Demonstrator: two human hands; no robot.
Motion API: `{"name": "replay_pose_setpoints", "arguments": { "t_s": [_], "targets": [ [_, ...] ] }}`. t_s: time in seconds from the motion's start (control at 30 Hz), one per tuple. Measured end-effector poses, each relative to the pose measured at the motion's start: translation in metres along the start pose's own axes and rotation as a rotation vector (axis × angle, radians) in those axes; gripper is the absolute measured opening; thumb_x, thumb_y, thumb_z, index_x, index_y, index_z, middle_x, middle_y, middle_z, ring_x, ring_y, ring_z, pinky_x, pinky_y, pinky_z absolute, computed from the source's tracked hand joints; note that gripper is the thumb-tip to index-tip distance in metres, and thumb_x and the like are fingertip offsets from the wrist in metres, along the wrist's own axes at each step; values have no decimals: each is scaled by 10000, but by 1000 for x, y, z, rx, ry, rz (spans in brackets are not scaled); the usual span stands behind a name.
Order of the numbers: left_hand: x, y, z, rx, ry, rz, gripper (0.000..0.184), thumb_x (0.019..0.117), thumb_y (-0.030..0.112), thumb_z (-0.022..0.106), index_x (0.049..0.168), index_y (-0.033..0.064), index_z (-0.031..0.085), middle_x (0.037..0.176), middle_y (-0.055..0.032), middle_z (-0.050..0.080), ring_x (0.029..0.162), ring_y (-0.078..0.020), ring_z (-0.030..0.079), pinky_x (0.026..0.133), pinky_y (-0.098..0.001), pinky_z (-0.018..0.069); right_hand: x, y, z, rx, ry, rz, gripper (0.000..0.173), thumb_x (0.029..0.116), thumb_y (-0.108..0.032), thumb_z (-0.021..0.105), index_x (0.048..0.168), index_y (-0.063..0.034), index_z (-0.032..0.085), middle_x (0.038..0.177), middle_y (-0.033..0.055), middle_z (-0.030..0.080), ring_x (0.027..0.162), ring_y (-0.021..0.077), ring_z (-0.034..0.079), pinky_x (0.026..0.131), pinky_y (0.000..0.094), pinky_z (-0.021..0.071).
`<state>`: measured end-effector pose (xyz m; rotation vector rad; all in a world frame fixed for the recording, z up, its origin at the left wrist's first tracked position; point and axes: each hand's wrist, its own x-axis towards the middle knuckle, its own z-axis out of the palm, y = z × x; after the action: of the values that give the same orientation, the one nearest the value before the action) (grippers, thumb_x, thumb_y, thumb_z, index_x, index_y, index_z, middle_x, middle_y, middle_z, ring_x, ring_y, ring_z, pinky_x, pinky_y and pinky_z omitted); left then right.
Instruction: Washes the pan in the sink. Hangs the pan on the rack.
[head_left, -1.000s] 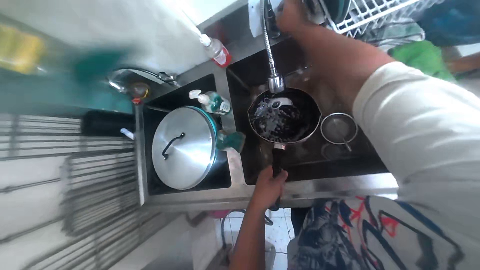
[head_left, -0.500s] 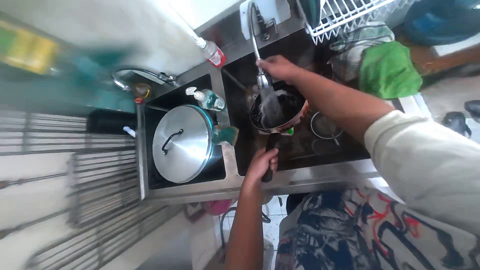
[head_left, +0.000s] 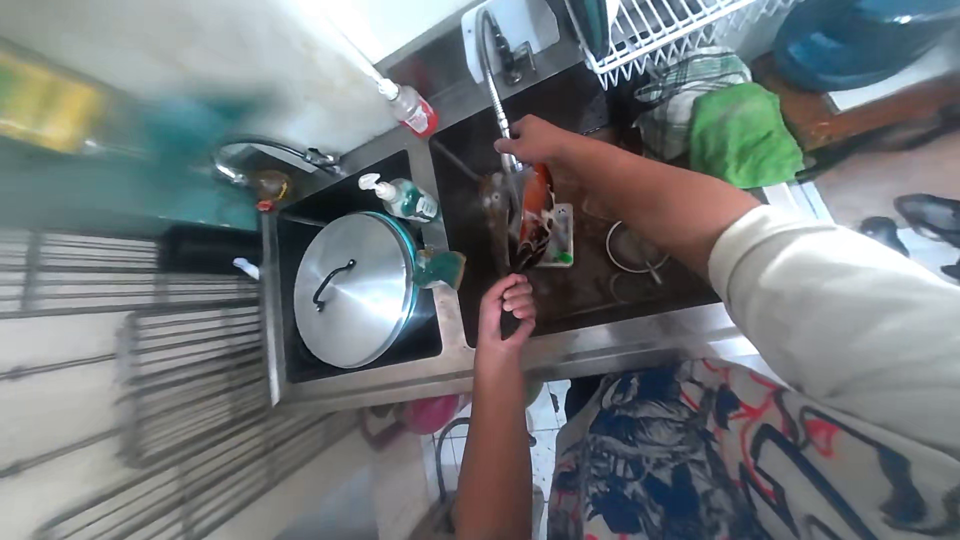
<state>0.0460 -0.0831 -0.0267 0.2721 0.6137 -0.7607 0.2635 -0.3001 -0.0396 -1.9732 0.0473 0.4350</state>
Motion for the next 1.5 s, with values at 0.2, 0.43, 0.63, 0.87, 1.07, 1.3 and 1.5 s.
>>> {"name": "replay_pose_setpoints", "arguments": {
  "t_s": [0.2,0.43,0.63,0.87,1.07,1.3,1.5],
  "targets": [
    [2,-1,12,-150,-2,10,235,1010,134,416,889,0,567,602,-17,562,425,-63,569,394,-141,477,-6,-6,-4,-4,-29,-15,471,1037,-439,601,1117,21,663,989,179,674,876,292,670,823,524,543],
    [9,-3,28,-176,-13,47,258,1013,169,432,878,0,572,594,-8,550,418,-58,550,391,-137,463,-13,-19,1,3,-44,-64,508,1049,-474,568,1085,18,688,1018,187,685,939,307,676,864,546,534],
    [15,-5,41,-118,-7,66,264,1016,174,422,878,9,575,589,-10,551,414,-69,550,391,-147,467,-22,-32,-1,-19,-57,-33,540,1044,-483,572,1088,46,667,1028,208,672,947,324,668,855,553,528],
    [14,-10,50,-3,80,18,255,1023,177,393,882,29,547,597,-5,533,419,-60,546,390,-141,468,-25,-37,-5,-119,-78,5,556,1046,-507,553,1111,34,661,1045,205,677,965,331,679,857,553,535],
    [10,-37,66,738,484,165,179,1079,148,419,956,60,516,587,24,454,410,-38,464,377,-156,428,-16,-36,0,-156,-65,4,519,1037,-490,570,1060,18,674,1026,190,686,957,323,688,846,554,541],
    [-2,-47,56,1534,657,84,193,1074,161,502,1143,-11,555,718,-18,545,556,-94,564,541,-246,525,-15,-26,13,-174,-17,24,534,1038,-498,548,1108,15,676,1087,220,689,1046,376,678,886,613,522],
    [-9,-45,60,2052,710,-144,349,1071,297,479,1248,13,580,973,-142,649,807,-225,672,771,-428,573,-15,-29,16,-169,4,33,533,1043,-486,545,1132,24,669,1115,231,685,1077,385,672,915,622,514]
  ]
}}
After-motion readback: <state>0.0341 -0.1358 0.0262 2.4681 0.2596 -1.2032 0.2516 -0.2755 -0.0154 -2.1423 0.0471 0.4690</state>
